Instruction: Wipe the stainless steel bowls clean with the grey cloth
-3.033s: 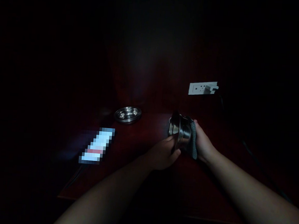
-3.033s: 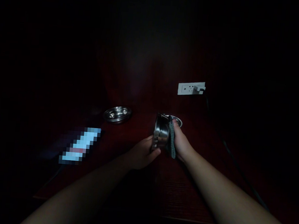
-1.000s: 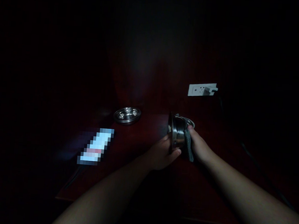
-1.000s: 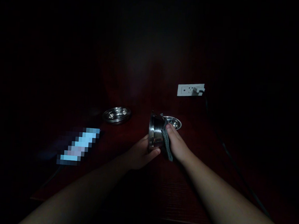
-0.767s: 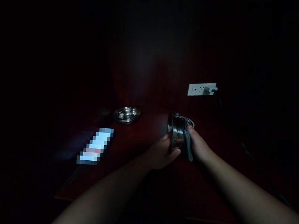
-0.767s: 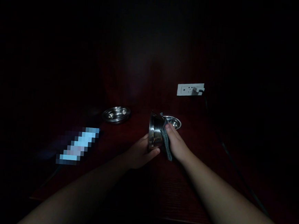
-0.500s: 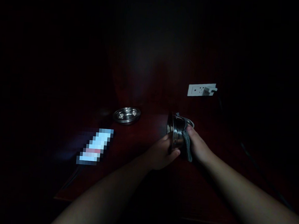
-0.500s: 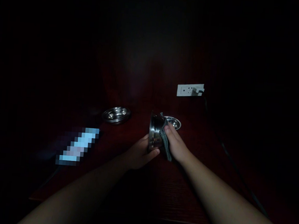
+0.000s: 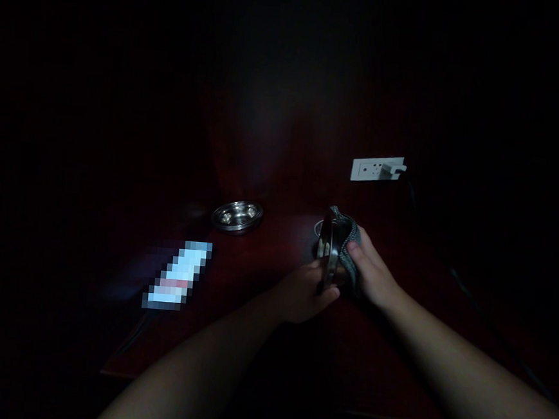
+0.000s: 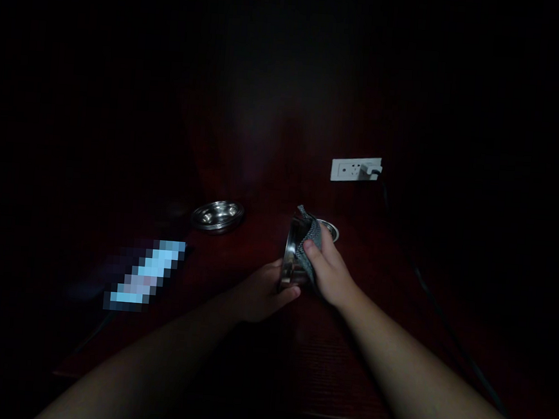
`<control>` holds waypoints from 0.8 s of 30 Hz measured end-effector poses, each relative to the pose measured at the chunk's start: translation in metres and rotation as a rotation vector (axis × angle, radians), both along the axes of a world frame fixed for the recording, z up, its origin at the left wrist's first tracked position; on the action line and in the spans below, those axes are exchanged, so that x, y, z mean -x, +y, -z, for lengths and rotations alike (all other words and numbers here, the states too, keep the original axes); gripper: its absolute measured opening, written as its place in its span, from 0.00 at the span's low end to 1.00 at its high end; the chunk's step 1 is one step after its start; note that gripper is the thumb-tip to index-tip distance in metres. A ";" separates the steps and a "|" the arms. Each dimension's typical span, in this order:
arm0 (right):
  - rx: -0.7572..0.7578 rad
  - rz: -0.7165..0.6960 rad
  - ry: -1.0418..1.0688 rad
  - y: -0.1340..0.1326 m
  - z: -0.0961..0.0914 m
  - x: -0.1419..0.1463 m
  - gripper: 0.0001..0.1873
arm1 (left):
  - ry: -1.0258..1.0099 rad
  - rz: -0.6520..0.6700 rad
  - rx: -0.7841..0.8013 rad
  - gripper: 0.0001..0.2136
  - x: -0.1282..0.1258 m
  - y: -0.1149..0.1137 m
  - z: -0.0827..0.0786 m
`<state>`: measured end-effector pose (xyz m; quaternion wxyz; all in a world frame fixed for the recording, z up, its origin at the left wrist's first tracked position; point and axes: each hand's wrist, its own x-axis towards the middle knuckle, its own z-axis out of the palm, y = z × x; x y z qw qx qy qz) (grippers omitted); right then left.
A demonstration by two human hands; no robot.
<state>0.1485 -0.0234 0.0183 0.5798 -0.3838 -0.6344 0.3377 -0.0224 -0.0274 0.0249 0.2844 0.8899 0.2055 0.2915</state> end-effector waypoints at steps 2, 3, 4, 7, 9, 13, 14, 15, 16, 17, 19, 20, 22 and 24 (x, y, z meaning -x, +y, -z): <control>0.010 -0.008 0.014 0.001 0.000 -0.001 0.28 | 0.003 0.020 0.001 0.15 0.000 -0.001 -0.001; 0.016 -0.009 0.021 0.001 0.000 -0.001 0.28 | 0.005 0.029 -0.004 0.14 0.000 -0.001 -0.002; 0.024 -0.007 0.026 0.002 0.000 -0.002 0.27 | 0.008 0.035 -0.010 0.14 -0.001 -0.001 -0.002; 0.052 -0.003 0.022 0.003 0.000 -0.002 0.27 | 0.031 0.027 -0.030 0.13 -0.001 -0.001 -0.003; 0.046 0.003 0.001 0.004 -0.001 -0.001 0.26 | 0.045 0.011 -0.035 0.12 -0.002 -0.001 -0.003; 0.008 0.025 -0.028 0.003 -0.001 -0.001 0.26 | 0.043 -0.004 -0.035 0.13 -0.002 -0.002 -0.004; 0.005 0.027 -0.030 0.003 -0.001 -0.001 0.25 | 0.039 -0.003 -0.034 0.14 -0.002 -0.003 -0.004; 0.001 0.030 -0.031 0.003 -0.001 -0.001 0.25 | 0.036 -0.001 -0.033 0.14 -0.002 -0.003 -0.004; -0.008 0.035 -0.030 0.003 -0.001 -0.001 0.26 | 0.032 -0.002 -0.033 0.14 -0.002 -0.003 -0.004; -0.019 0.040 -0.030 0.003 -0.001 -0.002 0.26 | 0.029 -0.003 -0.034 0.14 -0.002 -0.002 -0.003; -0.036 0.043 -0.027 0.003 -0.002 -0.002 0.26 | 0.027 -0.001 -0.037 0.14 -0.002 -0.002 -0.003; -0.038 0.042 -0.025 0.003 -0.002 -0.003 0.26 | 0.027 0.000 -0.035 0.14 -0.002 -0.002 -0.002; -0.022 0.040 -0.020 0.003 -0.003 -0.002 0.26 | 0.029 0.004 -0.031 0.14 -0.002 -0.002 -0.002; 0.007 0.041 -0.003 0.003 -0.003 -0.002 0.25 | 0.029 0.010 -0.034 0.13 -0.001 -0.002 -0.001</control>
